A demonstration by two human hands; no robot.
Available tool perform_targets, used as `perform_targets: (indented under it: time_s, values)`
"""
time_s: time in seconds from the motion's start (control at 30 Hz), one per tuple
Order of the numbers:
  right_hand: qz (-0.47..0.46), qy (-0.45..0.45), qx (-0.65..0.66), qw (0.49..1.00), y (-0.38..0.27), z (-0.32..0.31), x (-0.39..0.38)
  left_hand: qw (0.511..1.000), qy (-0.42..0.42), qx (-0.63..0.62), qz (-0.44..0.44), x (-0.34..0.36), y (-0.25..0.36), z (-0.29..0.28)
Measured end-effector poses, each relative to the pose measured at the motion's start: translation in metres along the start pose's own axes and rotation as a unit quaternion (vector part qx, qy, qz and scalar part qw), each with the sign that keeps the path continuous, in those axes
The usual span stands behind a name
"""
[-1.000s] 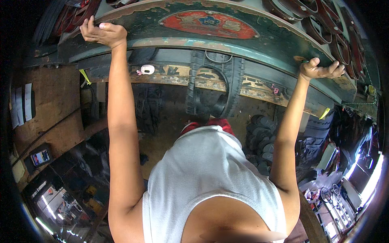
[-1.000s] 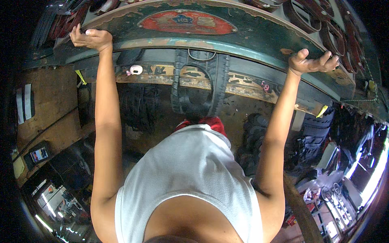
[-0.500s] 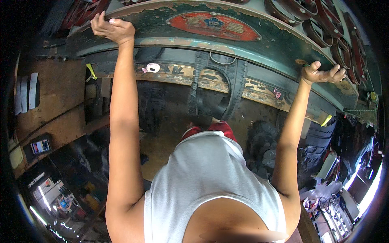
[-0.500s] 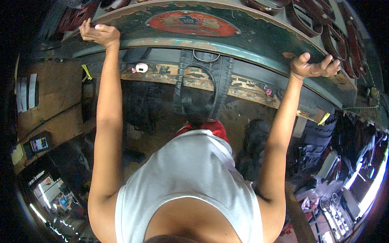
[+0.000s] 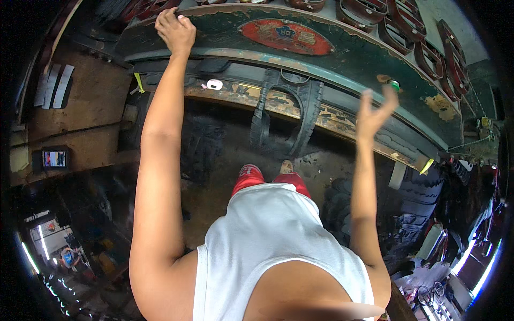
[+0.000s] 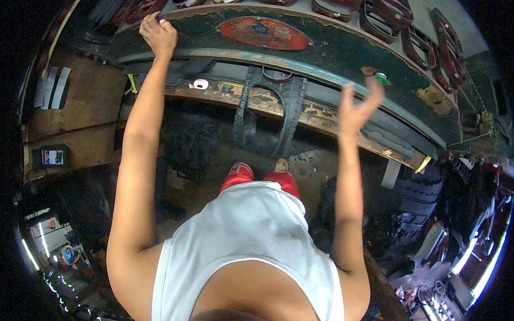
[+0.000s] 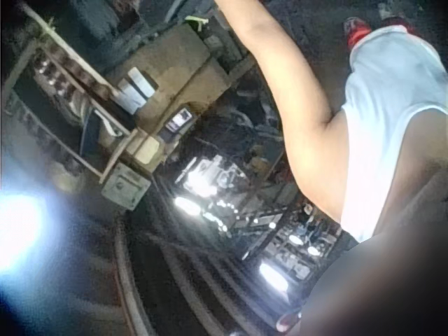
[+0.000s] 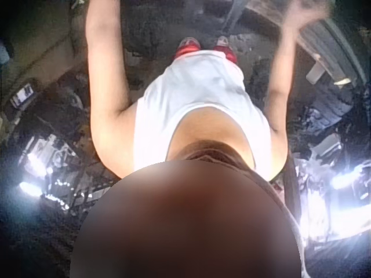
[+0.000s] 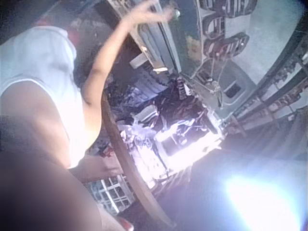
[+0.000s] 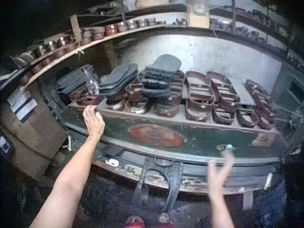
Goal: The person uses a hydraulic press to cut rubber soles from a tire tread strip using a metal mold. They mark the rubber, position it under the press, operate the machine to cut the shape, and then remove the finished sole. The process is repeated for multiple soles.
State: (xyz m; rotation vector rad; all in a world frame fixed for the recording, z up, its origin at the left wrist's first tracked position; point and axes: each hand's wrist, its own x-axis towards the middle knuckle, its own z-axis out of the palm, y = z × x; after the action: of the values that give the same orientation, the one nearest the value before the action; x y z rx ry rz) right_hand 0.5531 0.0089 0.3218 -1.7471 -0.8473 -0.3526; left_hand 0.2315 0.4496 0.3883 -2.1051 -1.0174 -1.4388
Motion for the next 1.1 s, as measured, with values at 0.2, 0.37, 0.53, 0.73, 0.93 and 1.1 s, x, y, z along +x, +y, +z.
perform_targets:
  time_s: [0.2, 0.37, 0.53, 0.73, 0.93, 1.1]
  values:
    - [-0.021, -0.292, -0.202, 0.935, -0.006, 0.032, -0.137, 0.999, -0.038, -0.015, 0.023, 0.009, -0.008, -0.012]
    - [0.010, -0.313, -0.242, 0.918, 0.006, 0.040, -0.136, 0.996, -0.083, -0.037, -0.013, 0.014, -0.014, -0.012]
    - [0.016, -0.320, -0.299, 0.899, -0.001, 0.044, -0.134, 0.992, -0.114, -0.057, -0.012, 0.017, -0.013, -0.024]
    - [0.026, -0.327, -0.311, 0.892, 0.000, 0.047, -0.130, 0.964, -0.252, -0.067, -0.057, 0.032, -0.011, -0.053]
    - [0.021, -0.316, -0.300, 0.900, -0.006, 0.042, -0.131, 0.965, -0.253, -0.072, -0.001, 0.050, -0.027, -0.041]
    - [0.024, -0.311, -0.272, 0.910, -0.010, 0.038, -0.129, 0.971, -0.077, -0.219, -0.061, 0.033, -0.025, -0.020]
